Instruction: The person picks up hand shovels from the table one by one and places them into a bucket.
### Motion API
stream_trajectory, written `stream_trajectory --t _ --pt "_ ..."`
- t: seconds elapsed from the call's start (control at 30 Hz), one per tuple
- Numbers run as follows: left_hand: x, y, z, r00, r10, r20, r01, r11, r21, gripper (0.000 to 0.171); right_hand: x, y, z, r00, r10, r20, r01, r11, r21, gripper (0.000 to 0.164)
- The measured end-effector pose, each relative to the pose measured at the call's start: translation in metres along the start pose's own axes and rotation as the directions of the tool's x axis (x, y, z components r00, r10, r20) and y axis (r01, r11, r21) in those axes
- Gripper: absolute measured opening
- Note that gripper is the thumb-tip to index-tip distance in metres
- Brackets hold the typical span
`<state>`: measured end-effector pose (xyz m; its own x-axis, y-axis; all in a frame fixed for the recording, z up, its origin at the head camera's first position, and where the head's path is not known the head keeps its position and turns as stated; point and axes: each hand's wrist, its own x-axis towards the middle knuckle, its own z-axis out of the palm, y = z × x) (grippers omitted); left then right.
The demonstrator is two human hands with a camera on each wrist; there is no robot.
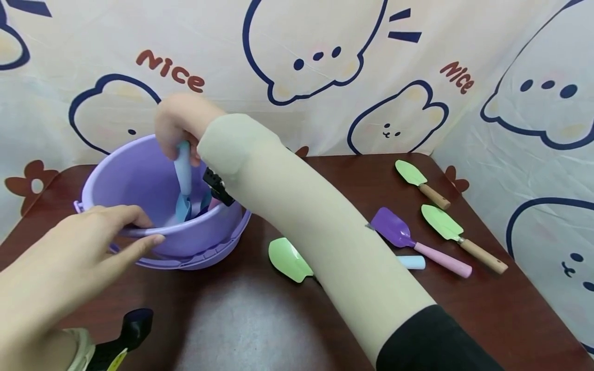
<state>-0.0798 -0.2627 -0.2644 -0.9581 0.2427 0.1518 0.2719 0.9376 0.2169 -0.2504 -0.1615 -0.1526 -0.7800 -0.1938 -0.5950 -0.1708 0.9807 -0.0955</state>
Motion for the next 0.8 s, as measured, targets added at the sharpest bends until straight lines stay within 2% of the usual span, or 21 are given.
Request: stream_trajectory --t 0.17,0.33,0.43,0.53,0.63,0.8 --pt "0.0 0.001 0.0 1.0 -0.003 -0.002 0.003 1.0 -0.002 0.02 -0.003 -0.004 -0.002 0.999 0.006 -0.044 -0.008 0.999 -0.043 0.029" --pt "0.0 0.002 -0.002 1.0 -0.016 0.011 0.016 1.0 -0.009 0.022 -0.009 0.003 -0.015 0.999 -0.037 -0.013 0.037 0.998 -0.043 0.034" --pt "0.0 0.003 -0.002 1.0 -0.018 0.008 0.018 1.0 -0.009 0.021 -0.013 0.013 -0.026 0.997 -0.075 -0.034 0.074 0.997 -0.028 0.035" --pt "0.0 0.003 -0.002 1.0 -0.019 0.015 0.019 1.0 -0.013 0.023 -0.018 0.028 -0.034 0.988 -0.122 -0.095 0.123 0.992 0.006 0.031" --pt "0.0 0.002 -0.002 1.0 -0.005 0.004 0.005 1.0 -0.022 0.022 -0.022 0.05 -0.039 0.968 -0.187 -0.166 0.2 0.977 0.067 0.029" --pt "0.0 0.0 -0.001 0.999 0.02 -0.031 -0.021 1.0 -0.023 0.018 -0.03 0.094 -0.043 0.928 -0.27 -0.258 0.328 0.919 0.217 0.034"
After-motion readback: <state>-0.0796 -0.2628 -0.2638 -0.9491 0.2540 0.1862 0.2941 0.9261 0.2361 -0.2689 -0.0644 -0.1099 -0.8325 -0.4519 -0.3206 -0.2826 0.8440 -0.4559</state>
